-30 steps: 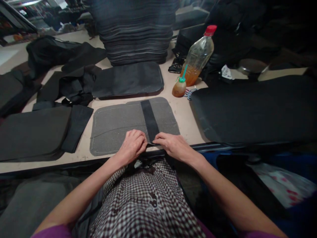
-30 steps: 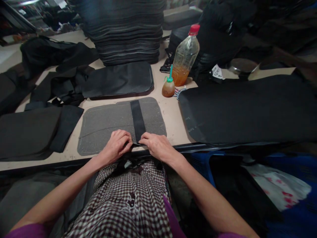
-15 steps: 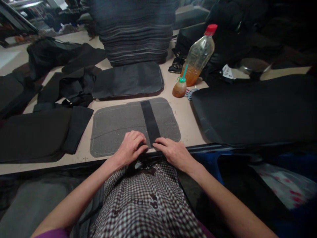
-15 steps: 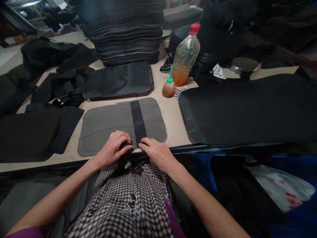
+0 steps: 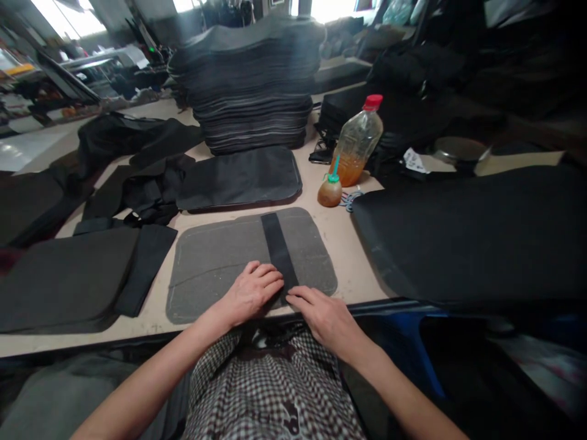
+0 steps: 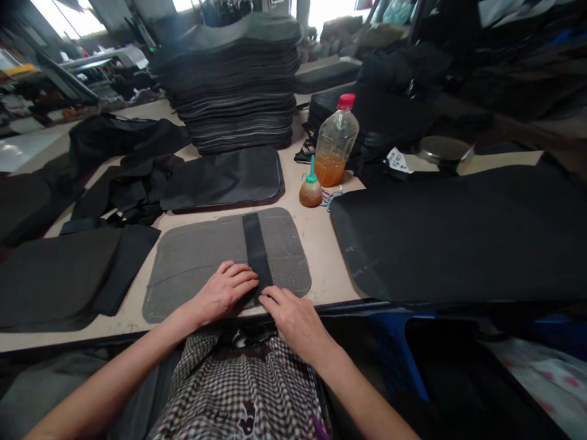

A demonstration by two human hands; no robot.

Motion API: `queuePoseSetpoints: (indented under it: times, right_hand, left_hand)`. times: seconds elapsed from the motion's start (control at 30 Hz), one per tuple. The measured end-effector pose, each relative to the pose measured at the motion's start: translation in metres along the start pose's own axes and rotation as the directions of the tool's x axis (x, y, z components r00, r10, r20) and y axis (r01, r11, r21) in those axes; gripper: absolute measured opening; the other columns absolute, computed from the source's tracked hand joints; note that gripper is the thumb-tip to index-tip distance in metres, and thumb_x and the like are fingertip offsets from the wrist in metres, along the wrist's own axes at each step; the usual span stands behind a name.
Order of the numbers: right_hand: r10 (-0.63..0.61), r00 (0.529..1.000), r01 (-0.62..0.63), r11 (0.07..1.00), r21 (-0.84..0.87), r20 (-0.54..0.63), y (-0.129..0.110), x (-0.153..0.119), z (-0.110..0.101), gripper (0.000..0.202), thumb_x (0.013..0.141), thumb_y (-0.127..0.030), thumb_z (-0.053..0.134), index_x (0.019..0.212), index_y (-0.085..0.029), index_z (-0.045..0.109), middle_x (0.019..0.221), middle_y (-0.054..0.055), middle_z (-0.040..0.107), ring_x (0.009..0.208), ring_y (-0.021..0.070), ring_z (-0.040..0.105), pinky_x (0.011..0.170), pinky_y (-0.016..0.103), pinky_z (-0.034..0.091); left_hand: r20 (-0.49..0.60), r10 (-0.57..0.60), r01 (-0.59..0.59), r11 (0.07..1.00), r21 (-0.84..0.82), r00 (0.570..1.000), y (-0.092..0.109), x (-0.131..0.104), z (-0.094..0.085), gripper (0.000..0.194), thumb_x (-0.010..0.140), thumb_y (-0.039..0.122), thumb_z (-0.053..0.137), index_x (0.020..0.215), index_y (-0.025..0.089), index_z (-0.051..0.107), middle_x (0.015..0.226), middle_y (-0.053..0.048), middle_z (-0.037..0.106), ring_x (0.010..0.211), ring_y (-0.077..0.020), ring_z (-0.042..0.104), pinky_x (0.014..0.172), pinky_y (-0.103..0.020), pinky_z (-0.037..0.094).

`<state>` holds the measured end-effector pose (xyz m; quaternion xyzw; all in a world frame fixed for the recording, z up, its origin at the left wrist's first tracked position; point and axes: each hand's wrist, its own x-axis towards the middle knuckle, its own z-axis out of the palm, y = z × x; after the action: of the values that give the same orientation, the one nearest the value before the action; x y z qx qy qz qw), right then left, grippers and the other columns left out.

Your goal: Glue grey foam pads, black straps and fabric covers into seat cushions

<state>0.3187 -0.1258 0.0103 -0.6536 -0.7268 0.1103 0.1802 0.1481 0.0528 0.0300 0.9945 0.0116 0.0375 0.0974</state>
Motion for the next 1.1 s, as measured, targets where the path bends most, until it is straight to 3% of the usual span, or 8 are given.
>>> queuePoseSetpoints:
  times: [0.17, 0.33, 0.43, 0.5, 0.63, 0.73, 0.93, 1.1]
  right_hand:
    - [0.048, 0.998, -0.049, 0.998, 0.034, 0.035, -0.002, 0.004, -0.005, 0.047, 0.096, -0.005, 0.047, 0.139, -0.022, 0.056, 0.129, 0.007, 0.066, 0.107, 0.023, 0.063, 0.079, 0.036, 0.058]
    - [0.059, 0.998, -0.059, 0.998, 0.01, 0.014, -0.006, 0.01, -0.009, 0.043, 0.097, -0.007, 0.051, 0.138, -0.019, 0.058, 0.12, 0.009, 0.069, 0.102, 0.0247, 0.063, 0.075, 0.036, 0.057]
    - [0.053, 0.999, -0.053, 0.998, 0.018, 0.008, -0.008, 0.017, -0.013, 0.035, 0.099, -0.01, 0.05, 0.131, -0.019, 0.061, 0.109, 0.009, 0.07, 0.098, 0.025, 0.063, 0.073, 0.035, 0.055]
    - [0.059, 0.998, -0.059, 0.997, 0.039, 0.005, -0.009, 0.022, -0.016, 0.03, 0.102, -0.013, 0.047, 0.126, -0.02, 0.064, 0.105, 0.008, 0.067, 0.096, 0.0239, 0.063, 0.072, 0.034, 0.054]
    - [0.072, 0.997, -0.07, 0.992, 0.102, -0.011, -0.007, 0.034, -0.024, 0.027, 0.105, -0.019, 0.043, 0.12, -0.021, 0.065, 0.103, 0.007, 0.061, 0.085, 0.0186, 0.064, 0.067, 0.031, 0.053]
    - [0.094, 0.996, -0.093, 0.991, 0.093, -0.011, 0.003, 0.053, -0.033, 0.027, 0.105, -0.023, 0.044, 0.123, -0.021, 0.063, 0.113, 0.008, 0.062, 0.09, 0.0185, 0.066, 0.07, 0.031, 0.055]
    - [0.183, 0.981, -0.171, 0.973, -0.158, 0.071, 0.025, 0.109, -0.035, 0.048, 0.1, -0.01, 0.04, 0.146, -0.019, 0.048, 0.149, 0.012, 0.052, 0.113, 0.0227, 0.066, 0.086, 0.035, 0.058]
    - [0.237, 0.965, -0.192, 0.932, -0.307, 0.115, 0.025, 0.129, -0.026, 0.054, 0.097, -0.006, 0.035, 0.149, -0.019, 0.045, 0.149, 0.013, 0.051, 0.101, 0.0229, 0.068, 0.073, 0.034, 0.057]
  left_hand:
    - [-0.075, -0.126, 0.111, 0.978, -0.176, 0.989, -0.029, 0.013, -0.011, 0.028, 0.103, 0.014, 0.043, 0.118, 0.023, 0.064, 0.125, -0.006, 0.068, 0.123, -0.0212, 0.054, 0.105, -0.042, 0.038]
    - [-0.193, -0.432, 0.404, 0.899, -0.167, 0.881, -0.107, 0.048, -0.02, 0.028, 0.104, 0.024, 0.045, 0.126, 0.021, 0.062, 0.122, -0.009, 0.067, 0.113, -0.0236, 0.057, 0.098, -0.041, 0.044]
    - [-0.186, -0.493, 0.49, 0.869, -0.065, 0.85, -0.146, 0.066, -0.019, 0.03, 0.103, 0.025, 0.046, 0.127, 0.019, 0.061, 0.126, -0.012, 0.066, 0.115, -0.0266, 0.055, 0.098, -0.043, 0.043]
    - [-0.156, -0.517, 0.523, 0.852, 0.002, 0.842, -0.16, 0.073, -0.016, 0.031, 0.103, 0.026, 0.043, 0.127, 0.021, 0.062, 0.126, -0.011, 0.065, 0.114, -0.0277, 0.054, 0.094, -0.043, 0.043]
    - [-0.127, -0.534, 0.544, 0.837, 0.061, 0.836, -0.168, 0.079, -0.011, 0.029, 0.103, 0.027, 0.044, 0.123, 0.024, 0.065, 0.119, -0.011, 0.065, 0.111, -0.028, 0.054, 0.092, -0.043, 0.041]
    - [-0.125, -0.537, 0.546, 0.836, 0.055, 0.834, -0.173, 0.08, -0.009, 0.026, 0.101, 0.029, 0.048, 0.12, 0.024, 0.067, 0.115, -0.012, 0.064, 0.111, -0.0288, 0.053, 0.093, -0.044, 0.04]
    - [-0.115, -0.546, 0.552, 0.834, 0.022, 0.83, -0.182, 0.084, -0.007, 0.024, 0.099, 0.035, 0.054, 0.112, 0.023, 0.07, 0.111, -0.012, 0.064, 0.11, -0.0304, 0.054, 0.092, -0.046, 0.04]
    - [-0.112, -0.551, 0.553, 0.833, -0.012, 0.827, -0.183, 0.086, -0.007, 0.02, 0.097, 0.034, 0.058, 0.107, 0.022, 0.07, 0.108, -0.01, 0.066, 0.107, -0.0293, 0.056, 0.091, -0.044, 0.04]
